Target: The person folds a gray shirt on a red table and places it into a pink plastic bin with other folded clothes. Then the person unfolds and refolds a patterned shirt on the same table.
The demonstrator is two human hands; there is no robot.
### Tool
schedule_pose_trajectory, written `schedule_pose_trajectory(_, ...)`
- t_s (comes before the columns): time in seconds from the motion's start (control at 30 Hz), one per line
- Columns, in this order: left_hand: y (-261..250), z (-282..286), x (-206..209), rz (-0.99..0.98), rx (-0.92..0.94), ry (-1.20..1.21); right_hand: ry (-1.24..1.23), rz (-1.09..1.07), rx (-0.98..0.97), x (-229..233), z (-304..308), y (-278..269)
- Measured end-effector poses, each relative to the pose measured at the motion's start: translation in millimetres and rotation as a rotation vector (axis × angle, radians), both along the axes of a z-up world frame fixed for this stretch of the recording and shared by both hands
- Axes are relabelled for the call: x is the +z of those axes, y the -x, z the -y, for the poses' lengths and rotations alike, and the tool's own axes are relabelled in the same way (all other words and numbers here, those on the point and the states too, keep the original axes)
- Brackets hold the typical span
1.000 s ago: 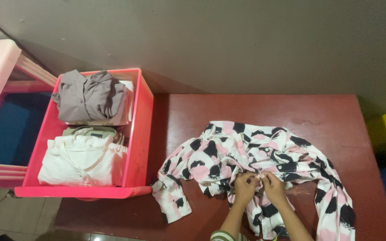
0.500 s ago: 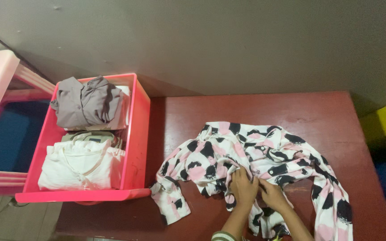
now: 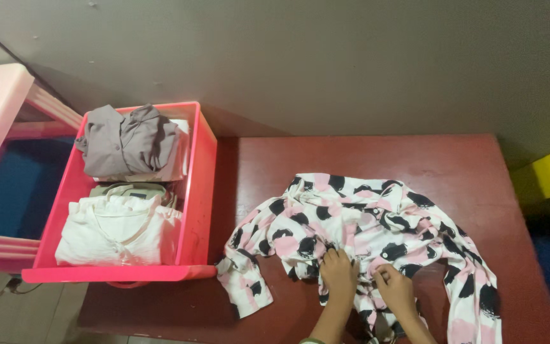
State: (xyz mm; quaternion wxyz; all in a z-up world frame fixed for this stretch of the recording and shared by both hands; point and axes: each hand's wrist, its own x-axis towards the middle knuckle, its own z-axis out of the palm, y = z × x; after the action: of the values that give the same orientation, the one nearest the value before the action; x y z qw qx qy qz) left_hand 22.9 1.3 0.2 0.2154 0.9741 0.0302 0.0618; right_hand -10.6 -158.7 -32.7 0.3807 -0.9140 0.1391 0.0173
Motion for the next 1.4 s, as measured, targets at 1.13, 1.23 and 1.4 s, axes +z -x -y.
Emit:
schedule_pose_trajectory(1.13,-53,11,-21,-0.222,0.163,1.034,0.164,-0.272,-0.086,7,19,-86)
schedule_pose_trajectory(1.23,-61,14,-6,-0.162,0.197,0.994,-0.285,-0.003,-0.109,-3,13,-87)
schedule_pose_trajectory(1.4,-69,21,15,-0.086,0.234,1.012,-0.678,0.146,-0.096,-8,-2,-90)
